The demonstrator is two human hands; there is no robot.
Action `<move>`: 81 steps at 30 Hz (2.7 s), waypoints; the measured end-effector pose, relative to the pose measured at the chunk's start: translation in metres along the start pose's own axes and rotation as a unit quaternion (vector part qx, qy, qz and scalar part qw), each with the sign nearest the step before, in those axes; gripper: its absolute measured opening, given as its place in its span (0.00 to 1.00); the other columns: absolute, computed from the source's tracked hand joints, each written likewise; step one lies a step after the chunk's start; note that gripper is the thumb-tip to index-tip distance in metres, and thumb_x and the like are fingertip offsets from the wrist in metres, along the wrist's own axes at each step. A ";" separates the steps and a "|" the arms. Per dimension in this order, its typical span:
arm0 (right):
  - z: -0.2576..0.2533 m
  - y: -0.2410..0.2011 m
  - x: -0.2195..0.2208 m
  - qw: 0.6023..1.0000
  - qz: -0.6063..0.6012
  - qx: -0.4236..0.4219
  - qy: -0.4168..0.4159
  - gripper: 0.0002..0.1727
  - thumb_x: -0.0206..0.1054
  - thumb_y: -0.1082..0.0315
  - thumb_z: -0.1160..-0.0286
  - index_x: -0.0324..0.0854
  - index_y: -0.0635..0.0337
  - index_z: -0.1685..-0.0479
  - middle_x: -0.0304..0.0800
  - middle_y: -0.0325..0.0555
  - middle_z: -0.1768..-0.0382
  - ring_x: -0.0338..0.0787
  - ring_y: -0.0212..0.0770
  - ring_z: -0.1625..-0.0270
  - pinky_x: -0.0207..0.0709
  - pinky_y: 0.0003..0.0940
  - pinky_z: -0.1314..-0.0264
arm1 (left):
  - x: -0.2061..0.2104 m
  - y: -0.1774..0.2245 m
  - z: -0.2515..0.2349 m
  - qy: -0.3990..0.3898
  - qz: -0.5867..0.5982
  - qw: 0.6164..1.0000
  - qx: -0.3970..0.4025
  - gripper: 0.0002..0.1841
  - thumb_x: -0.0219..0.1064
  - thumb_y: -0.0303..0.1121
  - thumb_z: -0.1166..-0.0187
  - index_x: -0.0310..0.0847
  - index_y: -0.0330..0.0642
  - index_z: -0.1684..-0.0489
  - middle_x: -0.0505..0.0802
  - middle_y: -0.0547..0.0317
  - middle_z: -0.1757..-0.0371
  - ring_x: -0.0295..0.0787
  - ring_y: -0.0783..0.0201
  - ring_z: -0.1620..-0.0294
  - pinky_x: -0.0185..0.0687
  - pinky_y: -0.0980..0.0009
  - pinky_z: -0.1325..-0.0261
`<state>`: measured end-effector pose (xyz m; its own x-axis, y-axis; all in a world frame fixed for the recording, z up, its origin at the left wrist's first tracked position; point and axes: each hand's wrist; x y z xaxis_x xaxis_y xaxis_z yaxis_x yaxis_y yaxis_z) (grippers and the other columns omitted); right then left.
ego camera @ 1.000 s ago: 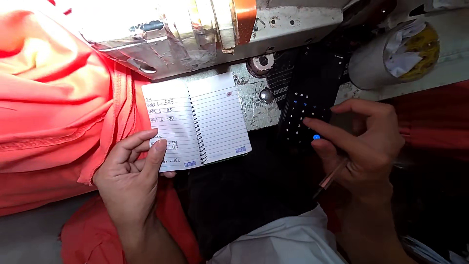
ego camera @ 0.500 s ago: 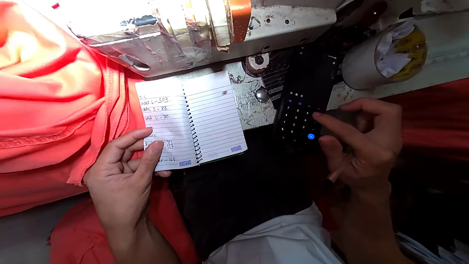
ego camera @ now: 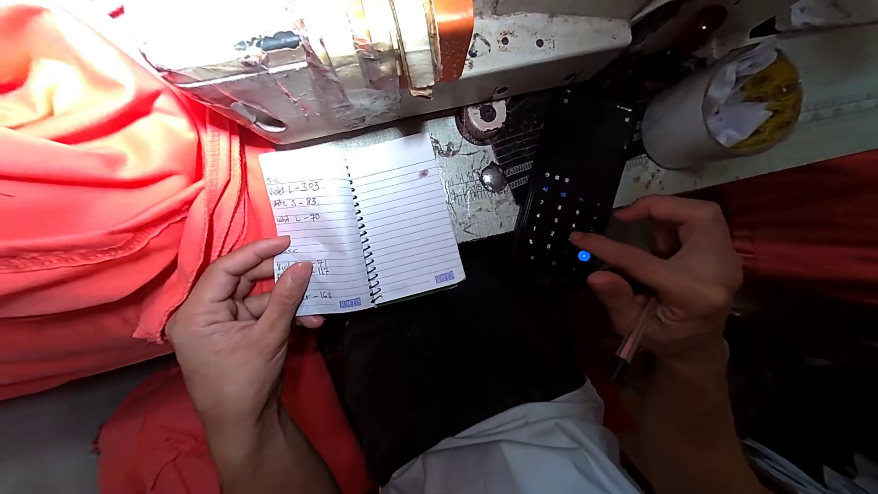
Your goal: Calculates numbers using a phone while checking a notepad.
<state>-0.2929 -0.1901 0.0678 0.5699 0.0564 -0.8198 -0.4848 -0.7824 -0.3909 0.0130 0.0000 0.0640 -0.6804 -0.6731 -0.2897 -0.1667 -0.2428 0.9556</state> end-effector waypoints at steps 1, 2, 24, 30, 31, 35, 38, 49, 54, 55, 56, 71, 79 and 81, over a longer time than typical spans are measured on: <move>-0.001 0.000 0.000 1.000 -0.005 0.001 0.006 0.30 0.56 0.37 0.14 0.95 0.51 0.52 0.82 0.57 0.48 0.75 0.39 0.55 0.66 0.31 0.53 | 0.000 0.000 0.000 0.001 0.001 1.000 0.000 0.16 0.73 0.26 0.25 0.84 0.47 0.40 0.96 0.76 0.56 0.91 0.78 0.77 0.89 0.81 0.79; -0.002 0.000 0.000 1.000 -0.007 0.002 0.010 0.30 0.56 0.38 0.14 0.95 0.51 0.51 0.81 0.56 0.48 0.75 0.38 0.55 0.66 0.29 0.53 | 0.000 0.000 0.000 0.001 0.000 1.000 -0.001 0.16 0.73 0.26 0.25 0.84 0.47 0.40 0.96 0.76 0.56 0.91 0.78 0.77 0.88 0.81 0.79; -0.003 0.005 0.000 1.000 -0.005 -0.027 -0.005 0.30 0.57 0.37 0.15 0.95 0.52 0.57 0.86 0.59 0.50 0.79 0.44 0.52 0.69 0.35 0.51 | 0.000 -0.003 0.001 0.005 -0.009 1.000 0.001 0.17 0.73 0.27 0.26 0.84 0.47 0.40 0.95 0.75 0.56 0.91 0.78 0.77 0.88 0.81 0.79; -0.001 0.002 -0.001 0.999 -0.030 -0.025 0.024 0.30 0.55 0.37 0.14 0.94 0.51 0.55 0.83 0.53 0.53 0.76 0.36 0.57 0.65 0.29 0.55 | -0.001 -0.002 0.001 -0.002 -0.008 1.000 0.002 0.17 0.74 0.27 0.26 0.83 0.48 0.39 0.95 0.76 0.55 0.91 0.78 0.76 0.88 0.82 0.78; -0.001 0.002 -0.002 0.999 -0.030 -0.027 0.029 0.30 0.55 0.37 0.14 0.94 0.50 0.55 0.83 0.52 0.53 0.75 0.35 0.57 0.65 0.28 0.56 | -0.001 -0.002 0.000 -0.002 -0.006 1.000 0.001 0.17 0.73 0.27 0.25 0.83 0.48 0.39 0.96 0.76 0.55 0.91 0.78 0.77 0.88 0.81 0.79; 0.004 0.005 -0.006 0.998 -0.032 -0.016 0.043 0.28 0.55 0.40 0.13 0.94 0.51 0.56 0.81 0.49 0.55 0.74 0.31 0.59 0.64 0.24 0.57 | -0.001 -0.002 0.000 -0.004 -0.002 1.000 0.003 0.17 0.74 0.28 0.25 0.83 0.49 0.39 0.96 0.77 0.55 0.91 0.78 0.77 0.88 0.82 0.79; 0.008 0.007 -0.009 0.998 -0.031 0.000 0.052 0.28 0.54 0.40 0.12 0.93 0.51 0.54 0.80 0.46 0.55 0.72 0.29 0.60 0.62 0.21 0.57 | -0.001 -0.002 0.000 -0.002 -0.004 1.000 0.003 0.17 0.74 0.27 0.26 0.83 0.49 0.39 0.95 0.77 0.55 0.91 0.79 0.76 0.88 0.82 0.78; 0.013 0.010 -0.005 0.998 -0.042 0.002 0.041 0.27 0.54 0.41 0.11 0.93 0.51 0.54 0.80 0.48 0.54 0.71 0.30 0.60 0.62 0.22 0.57 | -0.002 -0.002 0.000 -0.011 0.007 1.000 0.006 0.17 0.73 0.27 0.25 0.83 0.49 0.39 0.95 0.77 0.54 0.92 0.78 0.74 0.89 0.82 0.77; 0.013 0.009 0.000 0.999 -0.036 0.008 0.026 0.28 0.55 0.42 0.12 0.93 0.54 0.54 0.82 0.53 0.54 0.73 0.34 0.60 0.64 0.26 0.57 | -0.002 -0.001 0.000 -0.003 0.007 1.000 0.001 0.17 0.72 0.26 0.25 0.83 0.48 0.39 0.96 0.76 0.55 0.92 0.78 0.75 0.89 0.82 0.77; 0.013 0.008 0.000 0.999 -0.039 0.012 0.029 0.28 0.55 0.42 0.11 0.93 0.54 0.53 0.82 0.52 0.53 0.73 0.34 0.60 0.64 0.25 0.57 | -0.002 -0.001 0.000 -0.005 0.006 1.000 0.003 0.16 0.72 0.26 0.24 0.84 0.49 0.39 0.96 0.76 0.55 0.92 0.78 0.74 0.89 0.82 0.77; 0.013 0.007 -0.001 0.998 -0.042 0.016 0.032 0.28 0.54 0.42 0.11 0.93 0.53 0.51 0.82 0.51 0.53 0.74 0.32 0.60 0.65 0.24 0.56 | -0.002 -0.001 -0.001 -0.006 0.005 1.000 0.004 0.15 0.71 0.27 0.23 0.84 0.49 0.39 0.96 0.77 0.56 0.92 0.78 0.74 0.89 0.81 0.77; 0.017 0.014 -0.002 0.998 -0.055 0.017 0.017 0.30 0.50 0.42 0.09 0.91 0.54 0.47 0.83 0.56 0.54 0.77 0.38 0.58 0.67 0.28 0.53 | 0.002 0.001 0.000 0.008 0.021 1.000 -0.010 0.15 0.70 0.25 0.21 0.83 0.42 0.38 0.94 0.68 0.59 0.90 0.76 0.77 0.88 0.81 0.80; 0.010 0.006 -0.004 0.999 -0.034 0.011 0.040 0.27 0.53 0.43 0.10 0.90 0.56 0.48 0.81 0.50 0.50 0.76 0.31 0.55 0.69 0.22 0.50 | 0.000 0.001 -0.001 -0.013 -0.010 1.000 -0.004 0.15 0.69 0.28 0.19 0.82 0.46 0.35 0.95 0.76 0.57 0.90 0.79 0.76 0.87 0.82 0.79; 0.008 0.005 -0.002 0.999 -0.030 0.009 0.039 0.28 0.53 0.43 0.10 0.89 0.58 0.47 0.81 0.50 0.50 0.77 0.32 0.54 0.70 0.22 0.49 | -0.002 -0.001 0.000 -0.014 -0.014 1.000 -0.001 0.16 0.69 0.30 0.19 0.81 0.47 0.35 0.95 0.77 0.57 0.90 0.80 0.75 0.87 0.83 0.78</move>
<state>-0.3013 -0.1890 0.0641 0.6481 0.0534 -0.7597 -0.4602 -0.7674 -0.4465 0.0147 0.0014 0.0637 -0.6947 -0.6468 -0.3147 -0.1848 -0.2623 0.9471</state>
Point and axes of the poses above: each hand's wrist, its own z-axis away from the middle knuckle, its own x-axis out of the palm, y = z × x
